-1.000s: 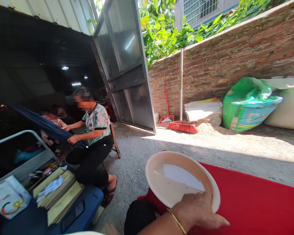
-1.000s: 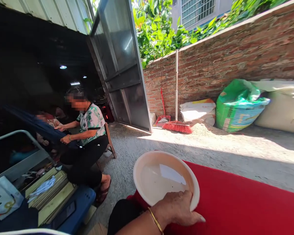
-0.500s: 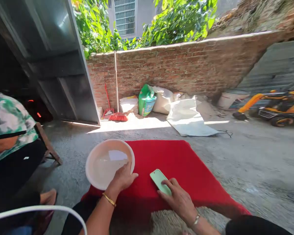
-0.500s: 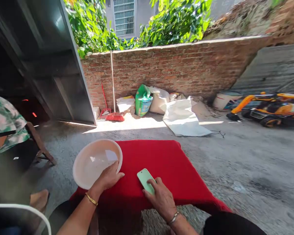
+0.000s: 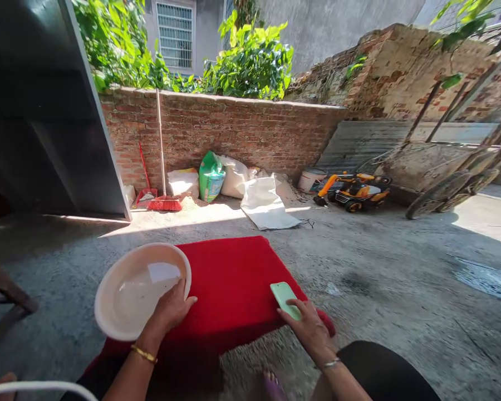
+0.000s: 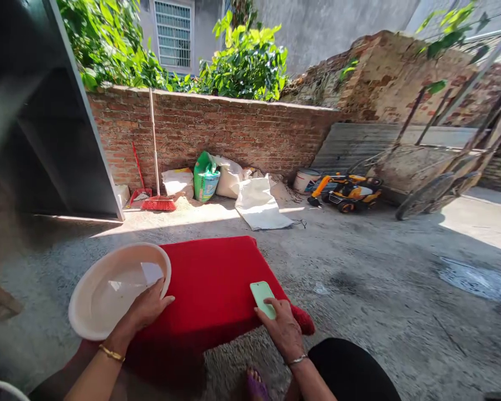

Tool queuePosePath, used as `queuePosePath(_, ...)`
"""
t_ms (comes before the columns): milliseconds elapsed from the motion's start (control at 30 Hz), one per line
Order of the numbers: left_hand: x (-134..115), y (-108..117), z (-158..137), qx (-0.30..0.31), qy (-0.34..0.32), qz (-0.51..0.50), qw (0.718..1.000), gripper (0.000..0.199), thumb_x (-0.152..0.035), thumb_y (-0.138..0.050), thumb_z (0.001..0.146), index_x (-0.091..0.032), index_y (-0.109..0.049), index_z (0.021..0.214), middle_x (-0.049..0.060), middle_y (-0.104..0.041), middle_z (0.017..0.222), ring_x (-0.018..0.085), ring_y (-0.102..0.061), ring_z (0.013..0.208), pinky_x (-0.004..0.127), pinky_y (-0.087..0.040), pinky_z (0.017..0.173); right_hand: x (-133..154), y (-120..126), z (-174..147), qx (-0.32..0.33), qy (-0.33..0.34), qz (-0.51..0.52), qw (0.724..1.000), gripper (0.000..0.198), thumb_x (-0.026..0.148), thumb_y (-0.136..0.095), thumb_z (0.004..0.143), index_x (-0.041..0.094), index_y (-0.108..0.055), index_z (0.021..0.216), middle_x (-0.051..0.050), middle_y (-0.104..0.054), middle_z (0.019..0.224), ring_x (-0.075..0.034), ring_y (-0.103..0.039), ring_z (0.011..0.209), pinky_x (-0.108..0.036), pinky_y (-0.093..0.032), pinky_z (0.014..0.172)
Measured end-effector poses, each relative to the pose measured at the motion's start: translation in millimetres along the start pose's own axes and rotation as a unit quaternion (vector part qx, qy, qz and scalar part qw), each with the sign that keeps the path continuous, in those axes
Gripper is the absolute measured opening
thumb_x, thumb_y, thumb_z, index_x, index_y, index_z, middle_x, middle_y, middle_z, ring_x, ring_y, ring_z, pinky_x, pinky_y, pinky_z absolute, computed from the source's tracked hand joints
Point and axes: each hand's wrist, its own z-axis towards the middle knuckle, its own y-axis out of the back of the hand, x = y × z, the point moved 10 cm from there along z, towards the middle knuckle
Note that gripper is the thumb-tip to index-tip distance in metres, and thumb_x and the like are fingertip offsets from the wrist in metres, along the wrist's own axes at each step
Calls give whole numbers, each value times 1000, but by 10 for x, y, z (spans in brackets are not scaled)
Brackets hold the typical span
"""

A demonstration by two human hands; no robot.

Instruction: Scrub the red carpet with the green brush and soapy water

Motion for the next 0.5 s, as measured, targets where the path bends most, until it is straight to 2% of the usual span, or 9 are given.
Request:
queuePosePath(100,41,-8,23,-4,-1,3,1000,69,-30,-58,115,-7,-48,180,25,-58,186,32,-60,172,33,-45,135,491,-341,-296,30,125,16,992,23,51,-75,98,34,-85,110,-4,-79,109,-25,-84,93,-38,-70,90)
queuePosePath(167,60,-8,29,-4,-3,-3,1000,70,-31,-57,114,-7,-48,180,25,-58,186,32,-60,171,35,-45,135,632,-425,-375,29,164,9,986,20,46,-76,98,34,-85,111,-4,-79,111,-25,-84,93,-37,-70,92)
queuePosePath(200,65,-2,28,-4,-3,-6,1000,70,-31,-57,114,-7,-48,180,25,-58,186,33,-59,172,35,-45,136,614,-412,-360,24,162,6,986,20,46,-76,98,34,-85,111,-4,-78,110,-25,-84,94,-37,-70,92)
queuePosePath(267,72,8,22,-4,2,-6,1000,72,-31,-56,114,-6,-46,181,25,-55,188,32,-56,175,35,-43,137,415,-306,-252,16,120,5,993,22,50,-75,98,34,-85,109,-4,-78,109,-25,-84,94,-38,-70,91)
queuePosePath(367,65,18,11,-3,11,4,1000,72,-32,-56,113,-9,-46,181,23,-56,188,31,-57,174,35,-43,137,-102,-19,-65,-8,4,4,1000,34,62,-74,92,32,-83,104,-6,-77,106,-30,-83,95,-41,-68,84)
queuePosePath(433,56,16,11,-4,10,0,1000,71,-32,-56,112,-12,-47,180,21,-58,187,31,-60,172,35,-43,136,-393,204,-12,-46,-58,3,997,41,69,-73,89,30,-80,99,-8,-75,101,-33,-82,94,-43,-66,79)
queuePosePath(500,66,-6,23,-4,8,-2,1000,70,-33,-56,112,-12,-48,179,21,-61,185,31,-61,170,34,-45,135,-571,415,-10,-98,-92,8,991,46,74,-68,92,30,-78,94,-10,-73,94,-34,-79,90,-45,-63,78)
